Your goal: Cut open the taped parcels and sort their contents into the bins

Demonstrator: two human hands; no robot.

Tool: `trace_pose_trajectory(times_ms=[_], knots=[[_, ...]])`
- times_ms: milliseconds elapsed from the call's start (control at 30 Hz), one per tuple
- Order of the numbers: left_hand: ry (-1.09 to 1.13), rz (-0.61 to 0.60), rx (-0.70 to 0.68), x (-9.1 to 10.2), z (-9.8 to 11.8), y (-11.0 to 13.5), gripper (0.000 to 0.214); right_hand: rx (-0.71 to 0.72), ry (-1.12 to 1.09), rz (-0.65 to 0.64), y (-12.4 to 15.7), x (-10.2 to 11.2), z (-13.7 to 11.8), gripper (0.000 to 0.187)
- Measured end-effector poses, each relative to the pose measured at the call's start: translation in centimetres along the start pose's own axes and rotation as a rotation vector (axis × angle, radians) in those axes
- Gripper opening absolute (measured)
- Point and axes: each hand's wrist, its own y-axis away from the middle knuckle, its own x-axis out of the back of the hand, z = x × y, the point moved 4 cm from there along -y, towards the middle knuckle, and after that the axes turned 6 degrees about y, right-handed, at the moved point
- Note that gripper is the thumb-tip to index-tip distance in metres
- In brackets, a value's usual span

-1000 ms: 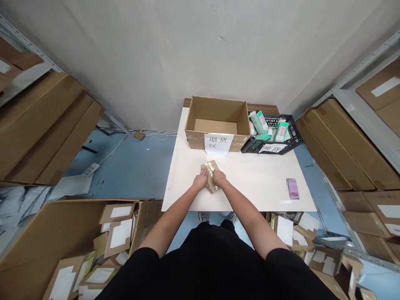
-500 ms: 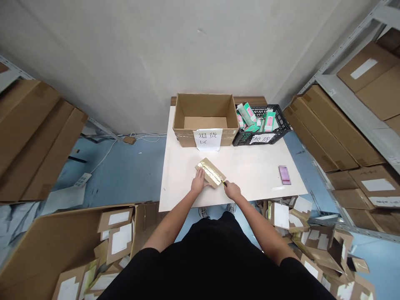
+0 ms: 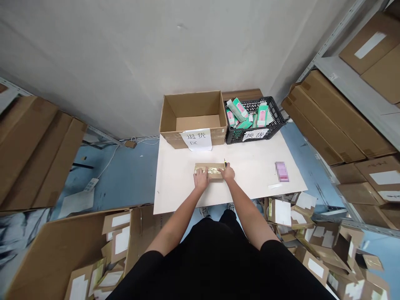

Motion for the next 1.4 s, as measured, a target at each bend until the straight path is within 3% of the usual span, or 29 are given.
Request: trace_pose_trajectory(times_ms=[133,300,400,600,767,833,900,1033,1133,1267,1400], knots=[[-0.034,-0.176,-0.149,-0.1,-0.3,-2.0,0.061,0.032,-0.243,-0.076,-1.0,0.3,1.9,0.038],[-0.04,-0.143,-0.13,-1.4,-0.5,-1.5,0.065,0.028,-0.655,-0.287,-1.0,-0.1,6.3,0.035],[-0.052,-0.154,-0.113,-1.7,-0.3,-1.4,0.065,0.085,-0.658,-0.392,-1.1,-0.3,7.0,0.035],[-0.072,-0.193,-0.065,-1.2,-0.3,-1.6,0.063,0.16,-0.604,-0.502,-1.6,-0.3,5.9,0.037],[-0.094,-0.178,-0.039,-0.6,0.1,-1.1,0.064,0.217,-0.424,-0.662,-1.1,0.3,9.1,0.03],[-0.086,-0.145,0.009,-1.0,1.5,-0.9,0.063,0.171,-0.427,-0.585,-1.1,0.6,10.4,0.027],[-0.075,-0.104,0.092,-1.7,3.5,-0.4,0.064,0.079,-0.496,-0.422,-1.1,0.7,10.8,0.026],[-0.019,-0.058,0.192,-2.4,6.7,0.1,0.066,-0.083,-0.51,-0.28,-0.7,-0.6,9.1,0.036],[0.029,-0.062,0.155,-1.2,5.9,0.1,0.064,-0.148,-0.382,-0.199,-1.1,-0.8,7.6,0.051],[0.072,-0.175,0.149,-0.4,3.8,1.1,0.068,-0.122,-0.244,-0.137,-3.2,0.3,5.5,0.063],[0.041,-0.309,0.013,-1.3,5.6,1.7,0.07,0.029,-0.122,-0.067,-6.3,2.6,2.3,0.056]])
